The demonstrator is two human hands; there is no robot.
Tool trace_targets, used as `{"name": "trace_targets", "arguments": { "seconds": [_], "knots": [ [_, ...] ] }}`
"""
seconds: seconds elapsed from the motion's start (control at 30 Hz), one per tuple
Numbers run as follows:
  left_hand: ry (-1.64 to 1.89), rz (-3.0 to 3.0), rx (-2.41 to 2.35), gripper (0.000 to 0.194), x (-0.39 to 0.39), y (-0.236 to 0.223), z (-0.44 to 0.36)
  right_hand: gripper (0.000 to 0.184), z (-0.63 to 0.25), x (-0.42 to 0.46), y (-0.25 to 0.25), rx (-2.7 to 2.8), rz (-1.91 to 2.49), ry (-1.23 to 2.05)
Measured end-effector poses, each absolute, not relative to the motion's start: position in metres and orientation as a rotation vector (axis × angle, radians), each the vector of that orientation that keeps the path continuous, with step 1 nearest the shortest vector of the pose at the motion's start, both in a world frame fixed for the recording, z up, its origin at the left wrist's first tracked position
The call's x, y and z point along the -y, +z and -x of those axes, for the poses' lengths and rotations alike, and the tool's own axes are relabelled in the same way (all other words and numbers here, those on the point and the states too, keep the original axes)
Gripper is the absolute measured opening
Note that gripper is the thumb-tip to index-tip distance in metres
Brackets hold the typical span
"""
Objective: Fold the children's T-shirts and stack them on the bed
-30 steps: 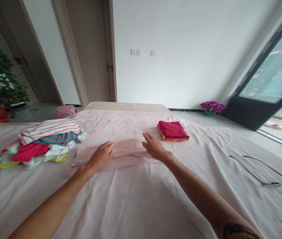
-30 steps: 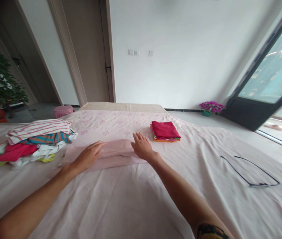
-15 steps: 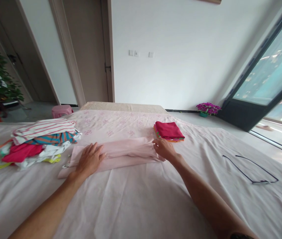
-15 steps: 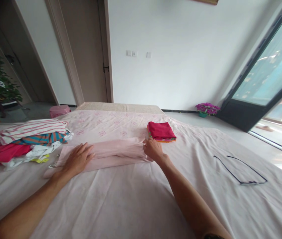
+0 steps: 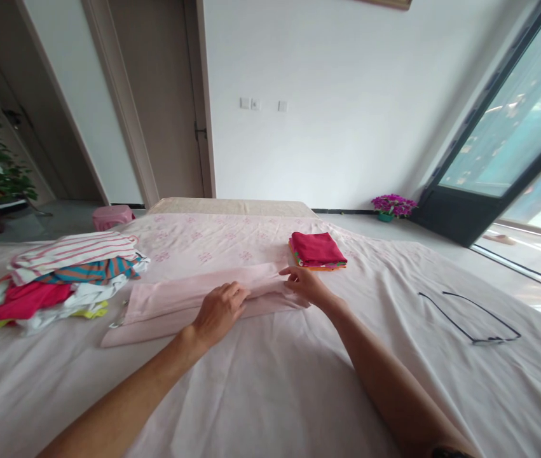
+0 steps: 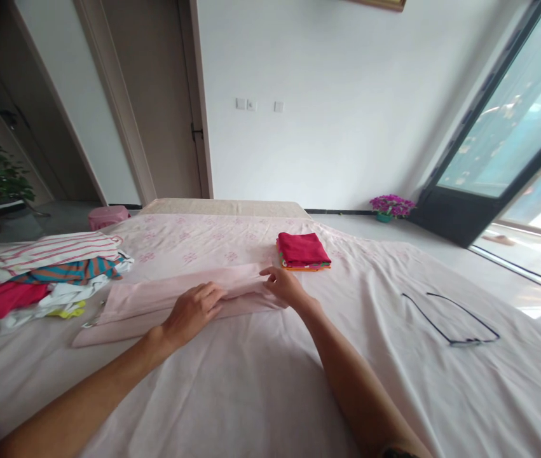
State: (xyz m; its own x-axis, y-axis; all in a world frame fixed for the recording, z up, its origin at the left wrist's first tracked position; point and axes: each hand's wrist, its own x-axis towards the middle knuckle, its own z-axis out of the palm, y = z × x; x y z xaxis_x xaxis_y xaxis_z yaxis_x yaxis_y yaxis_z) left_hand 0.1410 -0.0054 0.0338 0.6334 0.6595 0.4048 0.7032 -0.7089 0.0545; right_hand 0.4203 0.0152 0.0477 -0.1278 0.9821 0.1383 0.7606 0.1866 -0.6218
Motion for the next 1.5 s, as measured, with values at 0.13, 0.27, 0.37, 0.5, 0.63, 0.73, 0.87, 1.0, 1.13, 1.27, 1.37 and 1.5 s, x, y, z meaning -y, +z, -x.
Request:
{"name": "trace_targets", "arguments": {
  "seconds": [0.13,0.27,0.37,0.5,0.63,0.73,0.87,1.0,1.13,1.27,1.37,1.5],
  "knots": [
    [-0.542,2.616,1.320,0.015,-0.008,0.029,-0.162,0.036,-0.415,-0.021,0.040,1.735,1.461,0.574],
    [-0.575,2.542,1.468,0.019,-0.019,0.019,-0.166,0.027,-0.412,-0.023,0.037,1.703,1.367,0.429],
    [-0.718,2.496,1.576,0.028,-0.023,0.016,-0.163,0.022,-0.412,-0.023,0.035,1.719,1.303,0.379],
    [-0.944,2.504,1.632,0.035,-0.026,0.017,-0.160,0.022,-0.411,-0.025,0.031,1.763,1.265,0.412],
    [-1.108,2.593,1.582,0.040,-0.028,0.016,-0.160,0.020,-0.411,-0.024,0.032,1.892,1.205,0.341],
    [-1.186,2.660,1.505,0.042,-0.029,0.011,-0.160,0.028,-0.413,-0.021,0.035,2.010,1.125,0.311],
    [-1.210,2.677,1.451,0.041,-0.029,0.007,-0.161,0.050,-0.414,-0.016,0.035,2.178,1.090,0.284],
    [-1.105,2.658,1.510,0.036,-0.026,0.007,-0.161,0.031,-0.411,-0.012,0.034,2.255,1.283,0.079],
    [-0.900,2.604,1.525,0.029,-0.021,0.010,-0.161,0.029,-0.412,-0.009,0.037,2.274,1.325,-0.087],
    [-0.728,2.630,1.451,0.026,-0.013,0.015,-0.161,0.031,-0.421,-0.006,0.040,2.424,1.285,-0.121],
    [-0.729,2.689,1.402,0.016,-0.007,0.019,-0.159,0.030,-0.428,-0.006,0.041,2.485,1.370,-0.041],
    [-0.841,2.716,1.359,0.017,-0.007,0.026,-0.157,0.032,-0.426,-0.006,0.050,2.250,1.655,-0.044]
  ]
}}
